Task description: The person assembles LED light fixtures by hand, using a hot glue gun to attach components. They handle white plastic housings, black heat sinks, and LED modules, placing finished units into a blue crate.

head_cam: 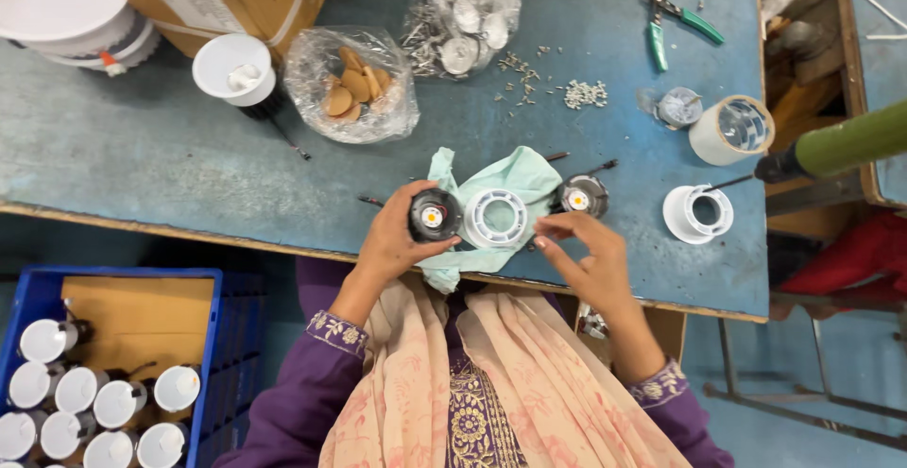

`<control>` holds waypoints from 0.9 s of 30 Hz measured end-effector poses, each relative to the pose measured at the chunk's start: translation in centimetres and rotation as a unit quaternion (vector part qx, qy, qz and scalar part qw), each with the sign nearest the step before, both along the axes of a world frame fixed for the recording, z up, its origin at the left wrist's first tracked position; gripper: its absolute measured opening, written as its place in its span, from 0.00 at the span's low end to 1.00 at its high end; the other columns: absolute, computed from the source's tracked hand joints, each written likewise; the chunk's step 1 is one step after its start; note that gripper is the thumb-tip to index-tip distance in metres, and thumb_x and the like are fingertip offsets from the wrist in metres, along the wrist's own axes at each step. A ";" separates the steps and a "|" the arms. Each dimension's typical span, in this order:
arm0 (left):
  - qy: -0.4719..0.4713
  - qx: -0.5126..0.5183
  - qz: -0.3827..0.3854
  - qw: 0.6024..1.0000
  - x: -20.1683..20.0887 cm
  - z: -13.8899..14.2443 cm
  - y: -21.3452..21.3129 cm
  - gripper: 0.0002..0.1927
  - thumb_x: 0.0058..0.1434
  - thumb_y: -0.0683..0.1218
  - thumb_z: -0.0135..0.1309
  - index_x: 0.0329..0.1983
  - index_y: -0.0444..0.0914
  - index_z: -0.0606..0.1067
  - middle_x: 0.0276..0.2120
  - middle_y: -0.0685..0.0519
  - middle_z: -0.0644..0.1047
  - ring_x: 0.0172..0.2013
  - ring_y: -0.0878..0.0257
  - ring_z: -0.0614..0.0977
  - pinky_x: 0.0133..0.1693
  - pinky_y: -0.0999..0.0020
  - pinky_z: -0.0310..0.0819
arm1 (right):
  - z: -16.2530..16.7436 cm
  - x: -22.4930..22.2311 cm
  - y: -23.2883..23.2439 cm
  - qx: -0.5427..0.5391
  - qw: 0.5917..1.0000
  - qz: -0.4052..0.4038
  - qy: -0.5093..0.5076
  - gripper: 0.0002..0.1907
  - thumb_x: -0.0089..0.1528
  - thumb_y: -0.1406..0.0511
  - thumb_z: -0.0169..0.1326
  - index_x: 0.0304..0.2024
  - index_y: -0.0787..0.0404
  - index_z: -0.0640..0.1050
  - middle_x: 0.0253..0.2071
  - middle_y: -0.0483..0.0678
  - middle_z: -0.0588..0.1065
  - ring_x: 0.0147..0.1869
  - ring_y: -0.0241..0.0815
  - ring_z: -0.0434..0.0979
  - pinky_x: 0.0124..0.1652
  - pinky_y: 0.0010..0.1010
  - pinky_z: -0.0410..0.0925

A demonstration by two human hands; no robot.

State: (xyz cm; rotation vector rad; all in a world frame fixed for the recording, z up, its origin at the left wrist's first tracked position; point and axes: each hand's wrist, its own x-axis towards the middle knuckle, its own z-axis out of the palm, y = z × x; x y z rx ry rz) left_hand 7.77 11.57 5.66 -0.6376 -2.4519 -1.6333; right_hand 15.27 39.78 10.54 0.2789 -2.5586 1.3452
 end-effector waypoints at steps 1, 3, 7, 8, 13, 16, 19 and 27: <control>0.007 0.011 0.001 1.000 0.0 0.1 0.0 0.40 0.44 0.49 0.75 0.60 0.38 0.70 0.53 0.46 0.77 0.52 0.50 0.81 0.54 0.59 0.75 | -0.3 0.2 -0.4 -0.019 1.000 -0.016 -0.001 0.13 0.62 0.69 0.63 0.50 0.61 0.81 0.46 0.47 0.83 0.47 0.39 0.83 0.49 0.31 0.74; 0.068 -0.002 0.022 0.997 0.1 0.4 -0.1 0.41 0.46 0.50 0.76 0.61 0.39 0.69 0.54 0.49 0.78 0.53 0.51 0.80 0.56 0.59 0.74 | -0.8 0.3 -1.9 -0.093 0.995 0.026 -0.018 0.19 0.62 0.68 0.63 0.56 0.61 0.78 0.50 0.49 0.81 0.49 0.40 0.83 0.48 0.31 0.75; 0.262 -0.084 0.026 0.961 -0.4 1.8 0.1 0.43 0.50 0.49 0.75 0.64 0.40 0.64 0.60 0.53 0.76 0.60 0.54 0.76 0.61 0.58 0.62 | -0.3 -0.5 -5.7 -0.134 0.987 0.079 -0.038 0.40 0.57 0.64 0.67 0.68 0.62 0.64 0.62 0.54 0.70 0.58 0.45 0.78 0.48 0.32 0.75; 0.276 -0.105 0.020 0.955 -0.4 2.1 0.4 0.43 0.51 0.47 0.74 0.66 0.41 0.63 0.62 0.54 0.76 0.62 0.55 0.76 0.63 0.58 0.60 | 0.1 -1.1 -6.5 -0.125 0.988 0.089 -0.032 0.44 0.55 0.63 0.69 0.69 0.62 0.62 0.63 0.55 0.67 0.60 0.47 0.75 0.49 0.32 0.75; 0.310 -0.162 0.049 0.936 -0.6 3.3 1.7 0.42 0.56 0.43 0.72 0.70 0.43 0.63 0.67 0.57 0.73 0.71 0.61 0.71 0.70 0.57 0.53 | 1.6 -4.0 -8.0 -0.065 0.992 0.096 0.049 0.46 0.56 0.60 0.70 0.71 0.61 0.61 0.63 0.54 0.69 0.63 0.49 0.75 0.54 0.33 0.74; 0.291 -0.173 0.054 0.940 -0.4 3.4 1.5 0.44 0.51 0.50 0.71 0.68 0.42 0.61 0.72 0.48 0.65 0.73 0.48 0.60 0.70 0.50 0.48 | 1.4 -5.3 -6.7 -0.015 0.996 0.079 0.046 0.44 0.53 0.59 0.72 0.68 0.58 0.66 0.59 0.52 0.73 0.59 0.47 0.79 0.51 0.33 0.75; 0.274 -0.096 0.074 0.954 -0.4 2.8 0.6 0.47 0.55 0.58 0.71 0.70 0.39 0.58 0.73 0.44 0.58 0.74 0.43 0.54 0.70 0.46 0.45 | 0.4 -7.5 -4.6 0.064 0.992 0.026 0.106 0.43 0.53 0.57 0.73 0.67 0.57 0.68 0.57 0.52 0.75 0.58 0.48 0.79 0.53 0.35 0.74; 0.142 -0.132 0.160 0.968 0.9 -0.6 -2.1 0.37 0.58 0.50 0.66 0.67 0.34 0.65 0.68 0.43 0.63 0.68 0.41 0.63 0.68 0.44 0.55 | -2.1 -13.7 0.7 0.220 0.966 -0.123 -0.055 0.44 0.55 0.52 0.68 0.69 0.59 0.65 0.59 0.56 0.71 0.56 0.59 0.76 0.49 0.47 0.71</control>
